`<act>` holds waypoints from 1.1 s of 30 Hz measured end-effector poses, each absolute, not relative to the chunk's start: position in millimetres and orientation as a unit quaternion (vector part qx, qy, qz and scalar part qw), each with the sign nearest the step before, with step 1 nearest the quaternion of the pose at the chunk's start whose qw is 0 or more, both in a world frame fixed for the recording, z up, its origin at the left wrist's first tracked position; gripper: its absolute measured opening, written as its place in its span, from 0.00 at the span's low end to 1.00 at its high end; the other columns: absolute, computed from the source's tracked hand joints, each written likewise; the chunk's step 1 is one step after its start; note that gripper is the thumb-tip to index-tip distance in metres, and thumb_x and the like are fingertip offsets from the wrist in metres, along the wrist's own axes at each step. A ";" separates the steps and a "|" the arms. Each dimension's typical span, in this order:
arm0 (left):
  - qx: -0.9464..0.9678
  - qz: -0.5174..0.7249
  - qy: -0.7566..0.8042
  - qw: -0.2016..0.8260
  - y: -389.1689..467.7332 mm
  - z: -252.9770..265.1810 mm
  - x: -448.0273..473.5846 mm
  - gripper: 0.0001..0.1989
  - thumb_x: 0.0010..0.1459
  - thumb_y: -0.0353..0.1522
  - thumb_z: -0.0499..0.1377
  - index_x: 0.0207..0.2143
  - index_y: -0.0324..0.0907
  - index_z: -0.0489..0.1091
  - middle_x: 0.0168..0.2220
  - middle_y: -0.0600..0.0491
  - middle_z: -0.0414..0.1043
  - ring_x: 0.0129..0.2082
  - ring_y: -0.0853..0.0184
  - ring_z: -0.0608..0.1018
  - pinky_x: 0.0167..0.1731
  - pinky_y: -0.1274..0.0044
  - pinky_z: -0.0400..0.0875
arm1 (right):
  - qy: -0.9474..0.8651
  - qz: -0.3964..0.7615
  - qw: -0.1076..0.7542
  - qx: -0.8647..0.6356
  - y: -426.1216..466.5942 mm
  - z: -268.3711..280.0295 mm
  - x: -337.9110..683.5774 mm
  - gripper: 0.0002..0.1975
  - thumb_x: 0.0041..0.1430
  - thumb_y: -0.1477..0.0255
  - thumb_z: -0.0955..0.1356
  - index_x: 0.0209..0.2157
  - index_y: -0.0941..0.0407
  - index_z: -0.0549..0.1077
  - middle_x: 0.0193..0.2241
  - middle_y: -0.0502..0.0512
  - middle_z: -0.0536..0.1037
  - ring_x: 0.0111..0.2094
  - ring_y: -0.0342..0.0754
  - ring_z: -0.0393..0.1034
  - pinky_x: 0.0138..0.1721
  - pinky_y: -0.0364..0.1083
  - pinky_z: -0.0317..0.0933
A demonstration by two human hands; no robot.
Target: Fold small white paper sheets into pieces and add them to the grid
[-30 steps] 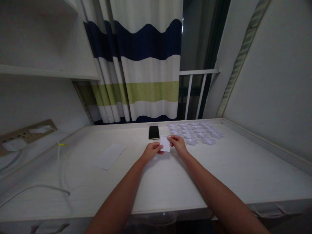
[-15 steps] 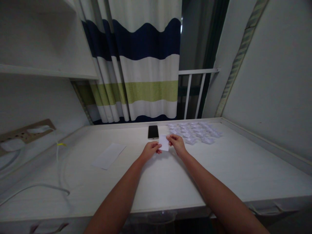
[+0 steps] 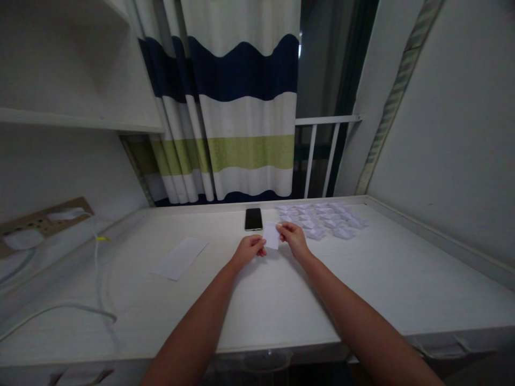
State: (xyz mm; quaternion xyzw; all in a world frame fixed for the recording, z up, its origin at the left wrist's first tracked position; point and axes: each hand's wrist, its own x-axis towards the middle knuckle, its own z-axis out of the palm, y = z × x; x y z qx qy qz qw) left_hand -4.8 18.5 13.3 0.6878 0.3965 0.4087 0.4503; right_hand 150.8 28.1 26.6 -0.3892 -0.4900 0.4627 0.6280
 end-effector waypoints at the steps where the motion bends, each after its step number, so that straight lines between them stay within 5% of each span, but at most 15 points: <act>1: 0.695 0.406 0.404 0.435 18.7 12.3 -4.7 0.14 0.49 0.39 0.52 0.24 0.36 0.65 0.17 0.54 0.67 0.17 0.74 0.68 0.20 0.80 0.62 | -0.490 0.464 0.628 -0.387 28.1 26.5 150.5 0.13 0.35 0.63 0.70 0.21 0.59 0.70 0.12 0.45 0.64 0.13 0.37 0.55 0.15 0.39 0.50; 6: 0.690 0.473 0.431 0.339 18.6 10.2 -5.0 0.15 0.45 0.33 0.56 0.38 0.41 0.61 0.31 0.53 0.66 0.26 0.73 0.70 0.20 0.83 0.62 | -0.518 0.450 0.629 -0.367 25.2 27.7 148.3 0.16 0.37 0.64 0.69 0.30 0.57 0.70 0.12 0.41 0.61 0.12 0.36 0.55 0.13 0.38 0.49; 10: 0.706 0.501 0.411 0.287 16.5 12.8 -4.7 0.13 0.44 0.29 0.56 0.36 0.43 0.60 0.37 0.52 0.63 0.33 0.71 0.69 0.23 0.83 0.64 | -0.546 0.458 0.604 -0.356 21.7 28.4 144.5 0.14 0.39 0.64 0.69 0.28 0.57 0.69 0.13 0.41 0.61 0.11 0.35 0.57 0.13 0.38 0.50; 16: 0.705 0.489 0.410 0.308 14.1 15.8 -1.9 0.07 0.46 0.32 0.55 0.30 0.41 0.62 0.35 0.51 0.64 0.34 0.68 0.69 0.25 0.81 0.65 | -0.560 0.512 0.561 -0.332 15.8 31.4 140.4 0.15 0.38 0.63 0.70 0.29 0.58 0.70 0.18 0.44 0.67 0.13 0.37 0.61 0.15 0.38 0.56; 33: 0.660 0.494 0.345 0.448 16.4 13.3 -0.2 0.16 0.41 0.36 0.61 0.28 0.40 0.56 0.26 0.57 0.65 0.26 0.72 0.72 0.27 0.78 0.67 | -0.558 0.572 0.515 -0.310 13.6 28.7 139.7 0.16 0.39 0.63 0.69 0.30 0.58 0.72 0.18 0.47 0.72 0.16 0.39 0.65 0.20 0.40 0.62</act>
